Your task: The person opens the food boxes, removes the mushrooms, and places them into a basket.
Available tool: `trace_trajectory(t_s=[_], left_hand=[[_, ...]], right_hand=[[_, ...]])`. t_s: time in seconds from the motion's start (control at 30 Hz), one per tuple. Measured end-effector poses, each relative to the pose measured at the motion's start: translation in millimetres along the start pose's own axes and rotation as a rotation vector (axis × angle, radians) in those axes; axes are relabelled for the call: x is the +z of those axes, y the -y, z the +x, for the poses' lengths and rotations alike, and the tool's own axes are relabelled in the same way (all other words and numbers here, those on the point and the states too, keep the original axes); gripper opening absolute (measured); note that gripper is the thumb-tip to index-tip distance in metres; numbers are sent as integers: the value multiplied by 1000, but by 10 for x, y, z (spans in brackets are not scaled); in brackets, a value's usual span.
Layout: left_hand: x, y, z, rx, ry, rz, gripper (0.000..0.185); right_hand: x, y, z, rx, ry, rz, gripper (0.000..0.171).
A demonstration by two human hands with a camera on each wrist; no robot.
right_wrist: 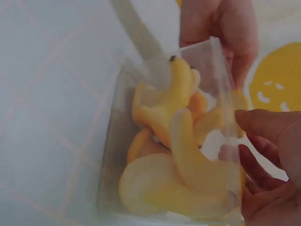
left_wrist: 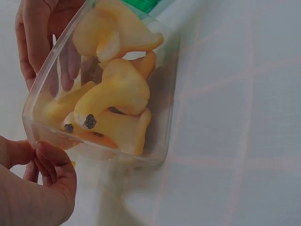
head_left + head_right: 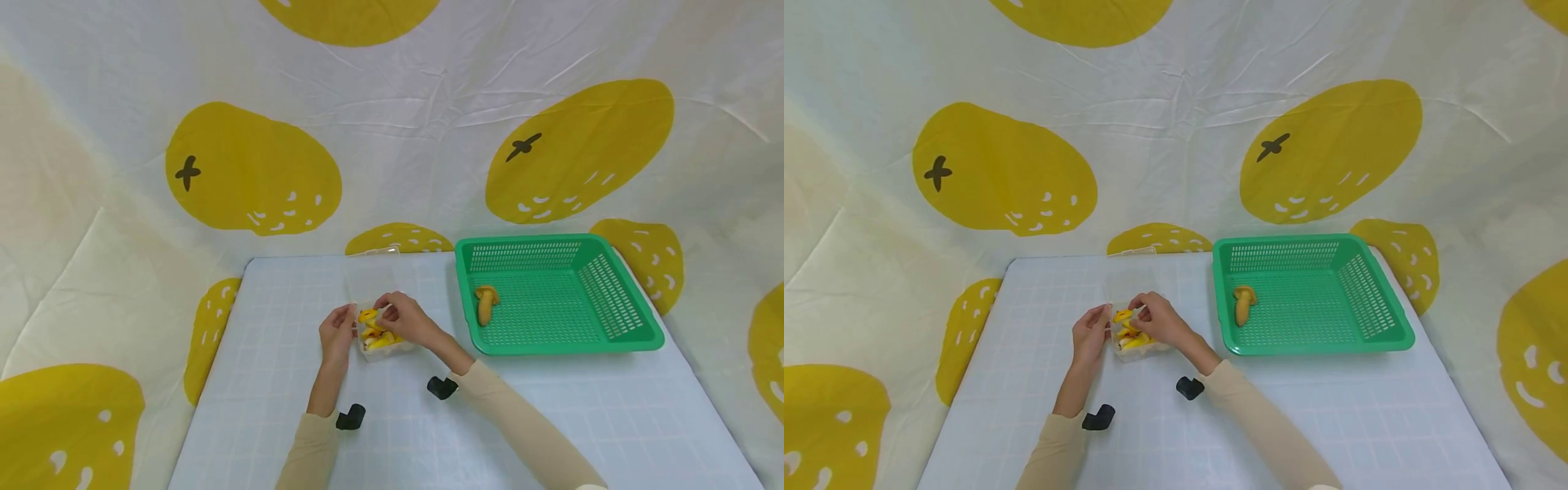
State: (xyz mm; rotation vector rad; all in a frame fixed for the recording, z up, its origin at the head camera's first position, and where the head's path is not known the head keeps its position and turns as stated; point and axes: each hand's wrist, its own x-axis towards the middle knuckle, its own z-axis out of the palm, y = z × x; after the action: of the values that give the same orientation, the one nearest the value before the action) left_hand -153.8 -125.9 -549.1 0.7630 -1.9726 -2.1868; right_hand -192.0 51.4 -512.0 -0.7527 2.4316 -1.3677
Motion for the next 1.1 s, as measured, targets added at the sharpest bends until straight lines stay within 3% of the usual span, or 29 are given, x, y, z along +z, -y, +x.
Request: trace_trajectory(t_s=[0.2, 0.53, 1.1], left_hand=[[11, -15, -1, -2, 5, -1, 34], [-6, 9, -6, -1, 8, 8, 36], [-7, 11, 7, 10, 5, 3, 34]], right_hand=[[63, -15, 48, -35, 25, -45, 23], [89, -23, 41, -37, 52, 5, 19], [-300, 33, -134, 49, -118, 200, 23]])
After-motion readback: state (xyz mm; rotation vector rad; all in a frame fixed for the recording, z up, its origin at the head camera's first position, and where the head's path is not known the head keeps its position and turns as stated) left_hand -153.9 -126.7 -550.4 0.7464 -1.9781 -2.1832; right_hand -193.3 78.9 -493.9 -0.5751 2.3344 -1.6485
